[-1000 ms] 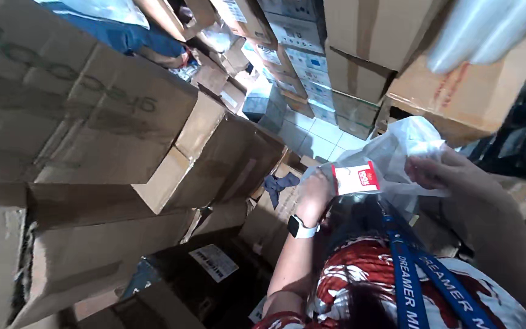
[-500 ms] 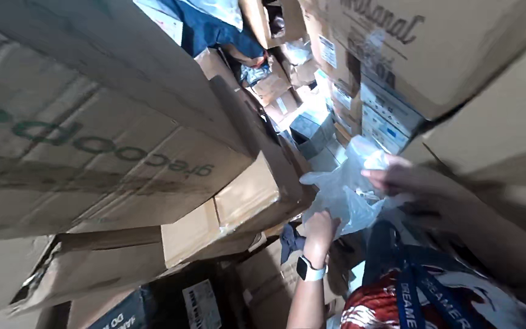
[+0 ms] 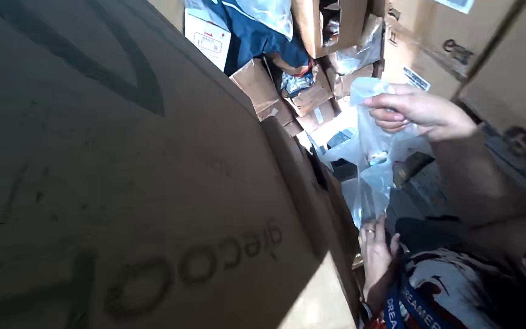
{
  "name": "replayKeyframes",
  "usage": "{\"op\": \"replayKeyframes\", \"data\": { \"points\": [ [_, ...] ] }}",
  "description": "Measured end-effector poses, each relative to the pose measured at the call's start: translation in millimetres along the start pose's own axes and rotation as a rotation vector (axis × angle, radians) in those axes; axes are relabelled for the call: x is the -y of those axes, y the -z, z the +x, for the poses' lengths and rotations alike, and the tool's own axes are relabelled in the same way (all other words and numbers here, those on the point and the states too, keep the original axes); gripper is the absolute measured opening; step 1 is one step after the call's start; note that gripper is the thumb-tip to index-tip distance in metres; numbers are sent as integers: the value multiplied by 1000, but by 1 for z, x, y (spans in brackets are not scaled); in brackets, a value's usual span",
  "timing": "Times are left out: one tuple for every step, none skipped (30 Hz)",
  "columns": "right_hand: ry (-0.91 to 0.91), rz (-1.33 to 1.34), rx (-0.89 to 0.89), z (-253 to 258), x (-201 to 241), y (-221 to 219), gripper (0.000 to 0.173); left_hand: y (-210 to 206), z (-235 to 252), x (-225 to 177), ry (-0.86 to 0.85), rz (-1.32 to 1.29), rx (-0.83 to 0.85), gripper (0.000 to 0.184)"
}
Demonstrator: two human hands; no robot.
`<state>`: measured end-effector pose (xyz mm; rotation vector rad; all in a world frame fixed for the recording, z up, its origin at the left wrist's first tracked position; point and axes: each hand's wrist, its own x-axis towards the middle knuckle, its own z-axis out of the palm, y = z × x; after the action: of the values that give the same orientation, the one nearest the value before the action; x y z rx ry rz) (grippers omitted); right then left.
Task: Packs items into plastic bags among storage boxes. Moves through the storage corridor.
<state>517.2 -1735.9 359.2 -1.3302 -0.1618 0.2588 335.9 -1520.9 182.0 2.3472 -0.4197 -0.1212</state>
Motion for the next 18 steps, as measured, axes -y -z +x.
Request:
{"op": "replayKeyframes", "data": {
  "points": [
    [-7, -26, -7, 18, 3, 9, 38, 3, 7, 1, 58, -46, -58, 46],
    [-18, -46, -10, 38, 6, 18, 39, 8, 14, 2, 126, -86, -123, 45],
    [-32, -51, -7, 60, 8, 26, 38, 13, 23, 4, 200, -103, -194, 43],
    [-44, -49, 3, 83, 10, 35, 35, 17, 34, 6, 279, -104, -245, 42],
    [-55, -48, 13, 107, 12, 43, 33, 18, 45, 12, 339, -104, -284, 42],
    [-59, -42, 22, 131, 13, 51, 34, 18, 58, 18, 386, -135, -304, 44],
    [-60, -37, 36, 155, 13, 58, 35, 16, 73, 26, 430, -177, -315, 46],
    [-57, -31, 65, 179, 14, 65, 35, 15, 90, 32, 501, -237, -297, 48],
    [-51, -22, 104, 204, 17, 71, 35, 13, 109, 39, 551, -266, -282, 49],
    [-50, -14, 145, 227, 20, 76, 33, 12, 129, 44, 575, -264, -268, 49],
    [-46, -12, 178, 249, 24, 81, 32, 14, 151, 47, 595, -256, -234, 49],
    [-33, -14, 201, 271, 29, 86, 31, 17, 172, 50, 606, -246, -195, 48],
    [-21, -15, 201, 291, 32, 89, 32, 22, 189, 51, 606, -236, -164, 47],
    [-20, -11, 197, 307, 34, 92, 34, 26, 202, 51, 590, -246, -160, 46],
    [-20, -8, 194, 321, 38, 94, 36, 28, 217, 52, 569, -283, -167, 45],
    [-15, -11, 189, 337, 44, 96, 38, 31, 234, 53, 560, -338, -167, 46],
    [-3, -6, 185, 354, 49, 97, 40, 34, 249, 56, 561, -382, -154, 46],
    [15, 14, 191, 368, 51, 99, 40, 38, 263, 59, 562, -404, -131, 46]
  ]
}}
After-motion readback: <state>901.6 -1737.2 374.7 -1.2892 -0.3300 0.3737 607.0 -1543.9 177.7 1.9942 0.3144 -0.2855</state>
